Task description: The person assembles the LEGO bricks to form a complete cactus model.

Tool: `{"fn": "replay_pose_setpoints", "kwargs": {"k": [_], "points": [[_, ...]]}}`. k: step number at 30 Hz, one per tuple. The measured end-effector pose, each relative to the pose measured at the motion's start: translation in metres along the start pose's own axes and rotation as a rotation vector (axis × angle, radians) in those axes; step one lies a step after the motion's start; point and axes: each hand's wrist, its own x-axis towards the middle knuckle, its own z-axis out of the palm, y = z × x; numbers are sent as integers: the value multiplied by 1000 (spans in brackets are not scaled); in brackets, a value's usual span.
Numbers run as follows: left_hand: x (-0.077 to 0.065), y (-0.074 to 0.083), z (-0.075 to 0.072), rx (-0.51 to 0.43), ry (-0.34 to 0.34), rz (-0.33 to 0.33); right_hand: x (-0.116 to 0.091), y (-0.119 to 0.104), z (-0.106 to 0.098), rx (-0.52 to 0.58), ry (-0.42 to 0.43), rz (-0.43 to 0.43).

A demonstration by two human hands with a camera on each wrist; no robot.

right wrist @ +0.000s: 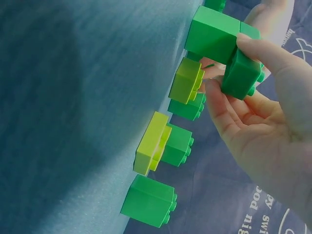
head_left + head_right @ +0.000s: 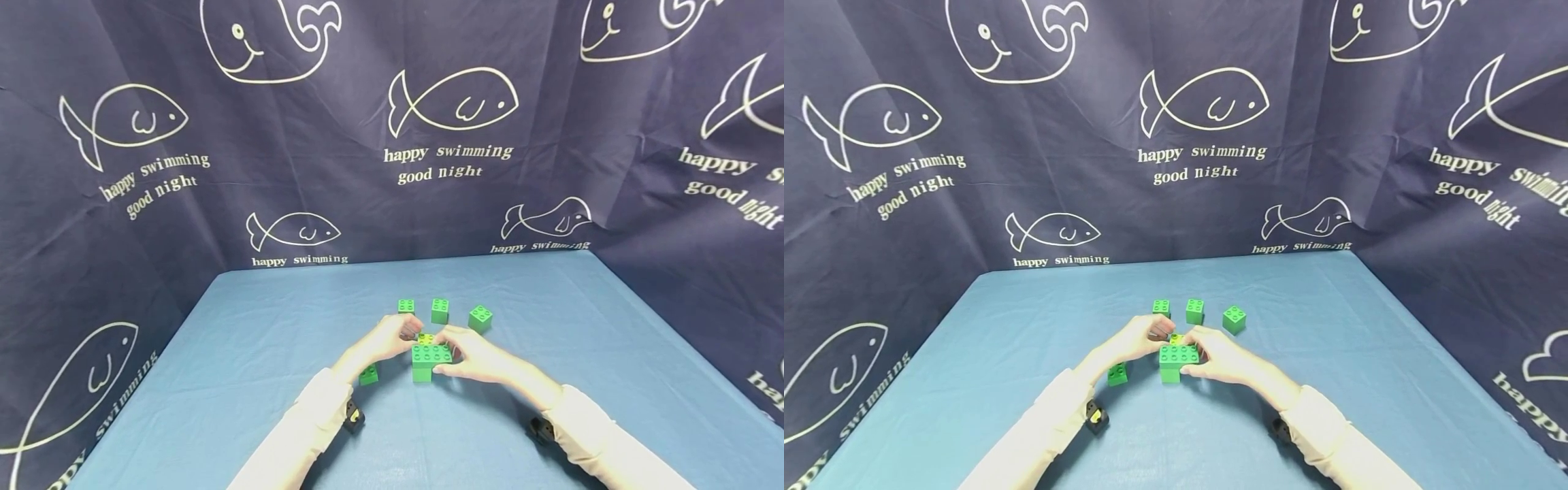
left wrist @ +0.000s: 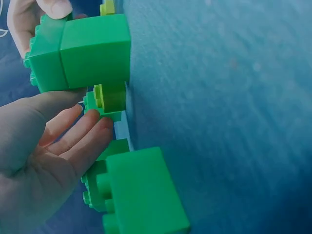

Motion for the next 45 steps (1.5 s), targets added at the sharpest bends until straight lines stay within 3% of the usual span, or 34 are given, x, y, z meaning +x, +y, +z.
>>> {"fn": "replay_pose_setpoints", "kwargs": {"k": [9,15,26,33,45], "points": [[6,-4,3,65,-10,13,0,1,1,1,-5,1],[10,-6,5,64,-47,-34,0,2,0,4,-10,9],[9,-6,3,101,-60,-1,0,1,-1,1,-14,12],[6,-7,2,126,-88,-30,-1,1,1,9,-21,15],[2,-6,1,80,-43,-20,0,0,3,-17,-11,6]]}}
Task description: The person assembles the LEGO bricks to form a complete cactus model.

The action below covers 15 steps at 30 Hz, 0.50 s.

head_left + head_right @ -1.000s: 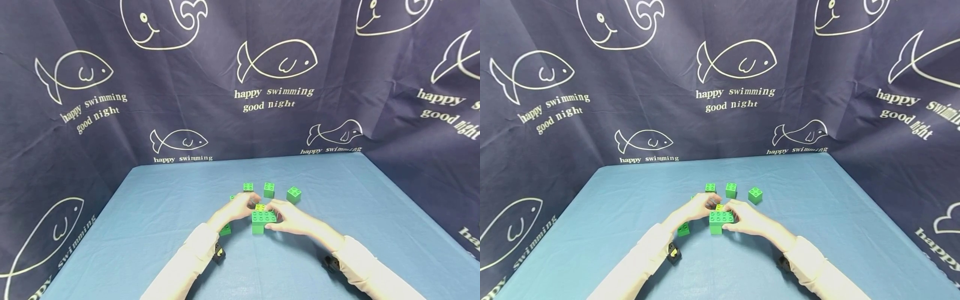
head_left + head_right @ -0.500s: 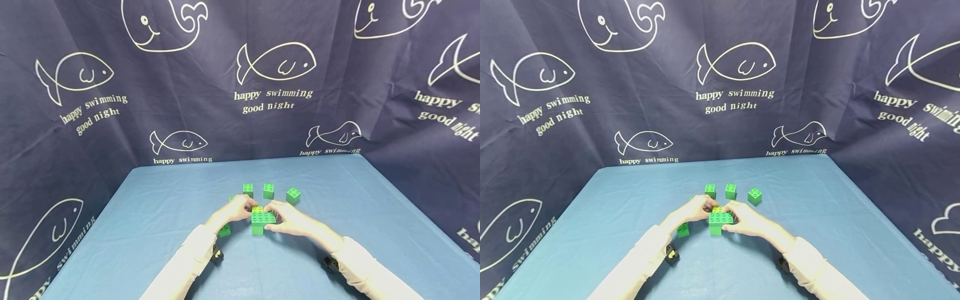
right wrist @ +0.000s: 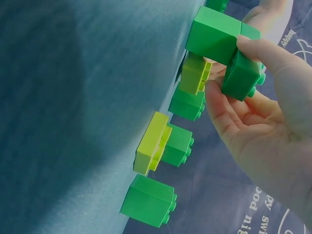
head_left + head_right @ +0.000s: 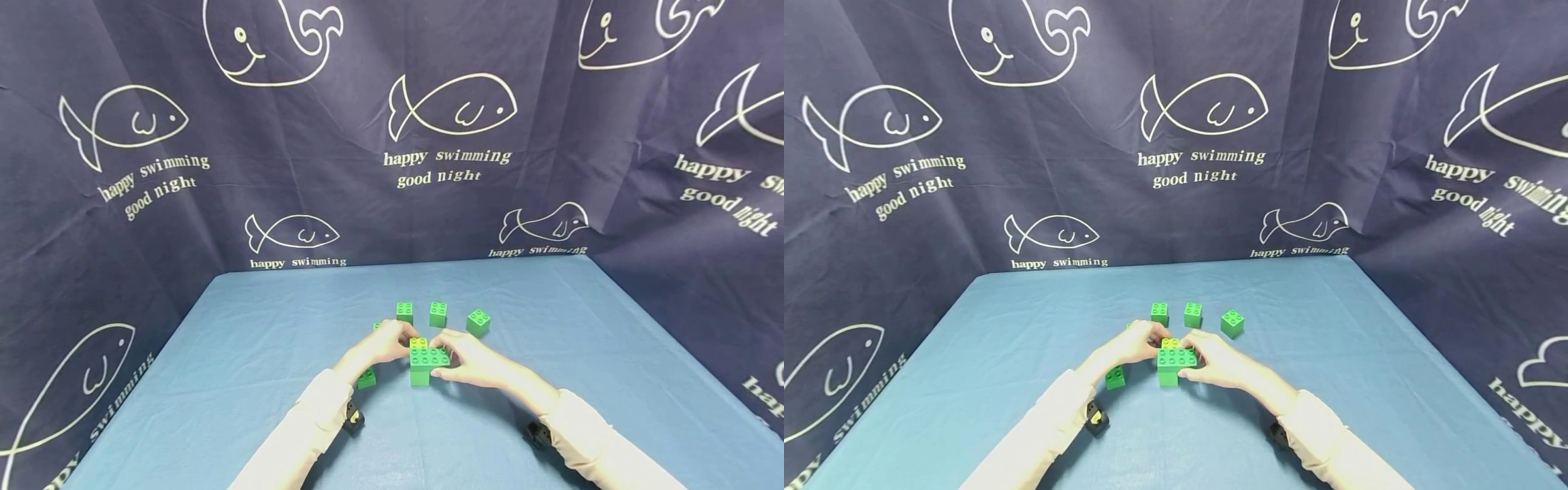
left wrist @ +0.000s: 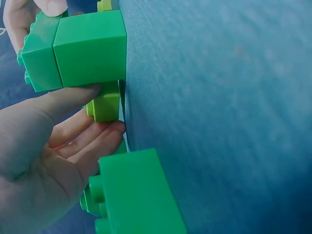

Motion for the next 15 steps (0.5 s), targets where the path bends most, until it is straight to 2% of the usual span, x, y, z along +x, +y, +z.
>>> {"fn": "replay_pose_setpoints", "kwargs": {"k": [8,15], "points": [[-3,-3,-5,-17,64,25,2,1,1,-14,8,-9],[-5,-2,-11,-24,91,0,3,1,1,-15,20,-23]]}}
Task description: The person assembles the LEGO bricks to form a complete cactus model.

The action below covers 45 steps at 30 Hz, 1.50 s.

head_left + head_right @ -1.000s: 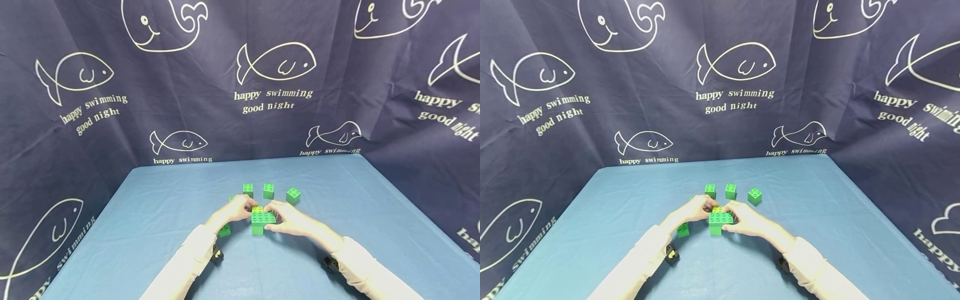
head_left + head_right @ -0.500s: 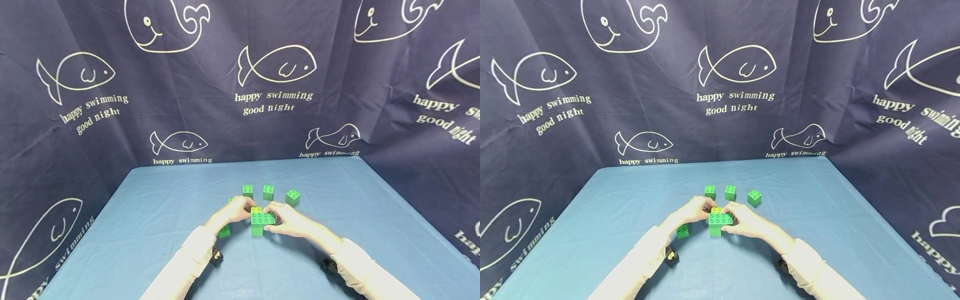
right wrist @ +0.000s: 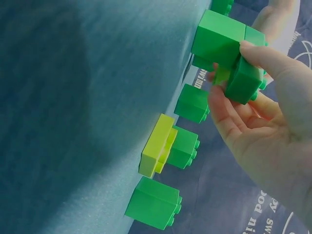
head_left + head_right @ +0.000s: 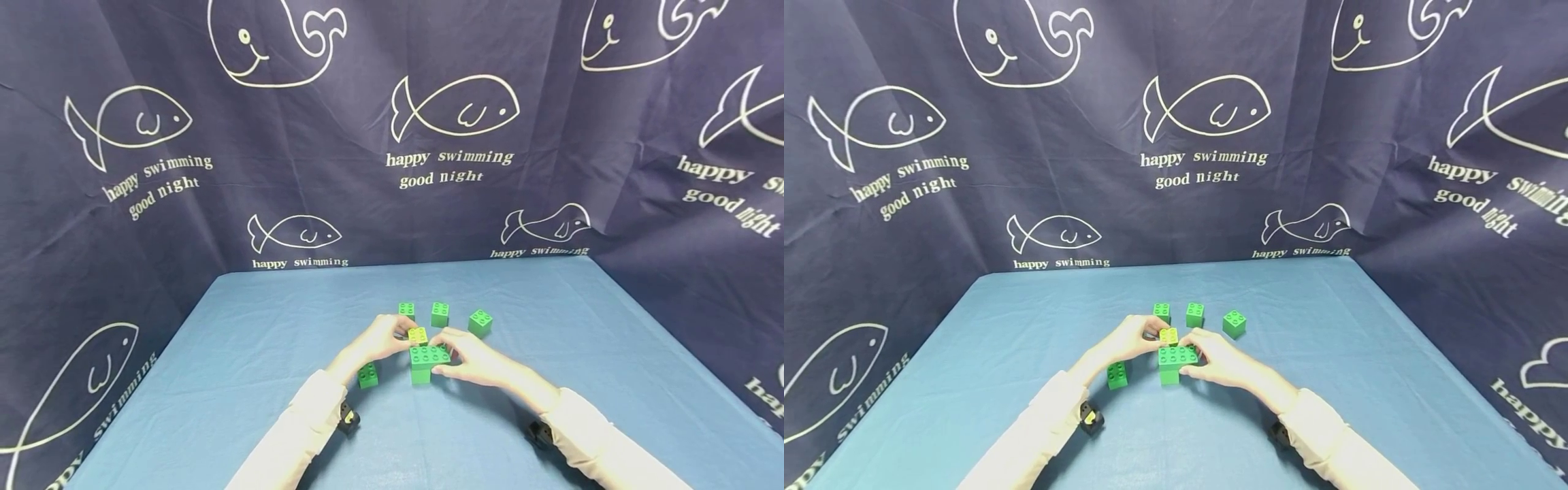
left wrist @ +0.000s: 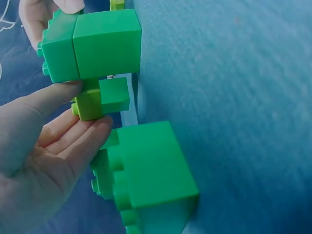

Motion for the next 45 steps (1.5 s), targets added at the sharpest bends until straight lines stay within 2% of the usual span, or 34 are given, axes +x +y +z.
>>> {"fn": "replay_pose_setpoints", "kwargs": {"k": [7,17,32,45], "points": [[-6,3,-5,-29,67,37,-1,-1,1,7,0,-2],[-16,6,-11,-112,107,62,1,2,2,-6,19,-22],[-21,7,-14,-195,99,43,2,0,3,-19,23,-29],[-24,11,-15,-188,49,43,2,1,2,-23,34,-42]]}}
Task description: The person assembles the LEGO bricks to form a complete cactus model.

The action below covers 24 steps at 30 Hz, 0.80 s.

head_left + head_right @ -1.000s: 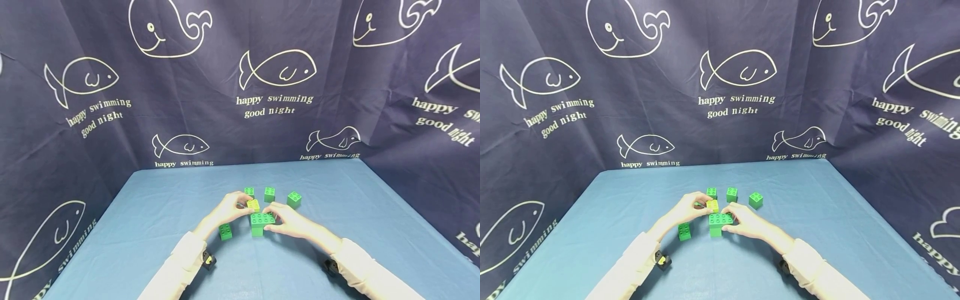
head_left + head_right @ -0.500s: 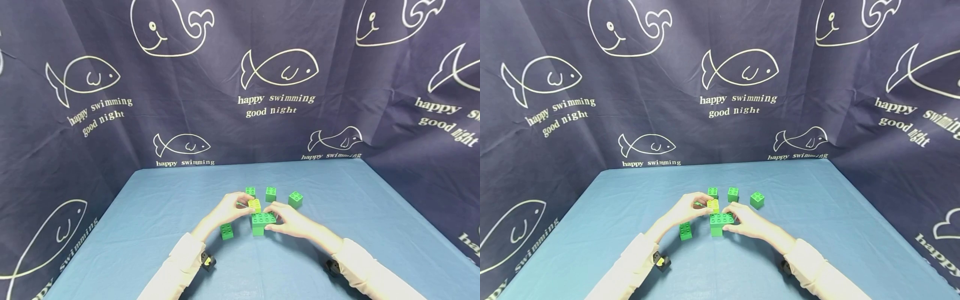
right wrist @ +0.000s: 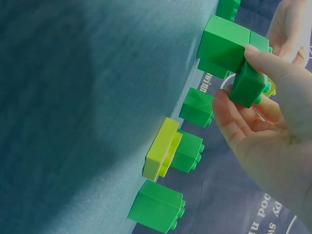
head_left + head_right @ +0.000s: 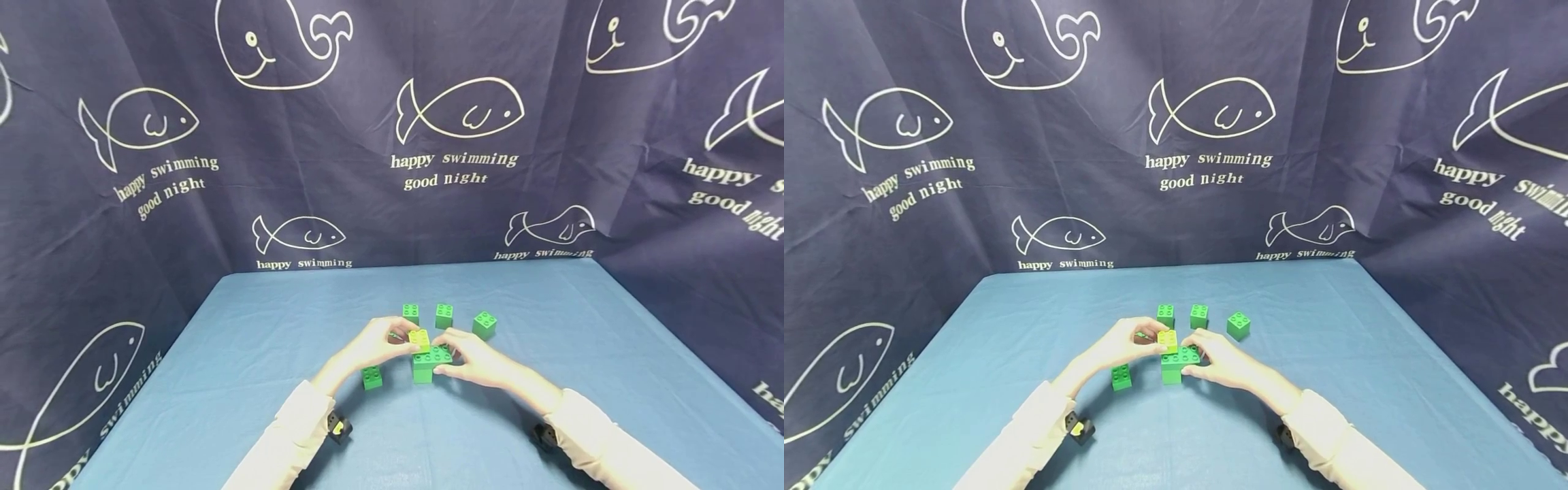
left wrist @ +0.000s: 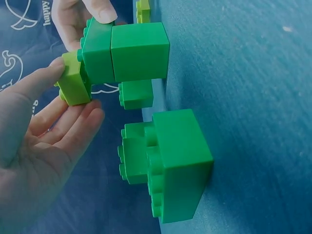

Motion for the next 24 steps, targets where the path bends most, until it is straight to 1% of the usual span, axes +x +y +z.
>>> {"fn": "replay_pose_setpoints", "kwargs": {"k": [6,12,17,24], "points": [[1,2,2,-18,-13,16,0,0,0,-5,9,-2],[-1,4,-4,-9,-3,14,5,2,1,-22,4,-14],[-1,4,-4,-13,-24,22,6,1,0,-33,9,-7],[-3,5,-2,-12,-64,16,3,-1,2,-12,22,-12]]}}
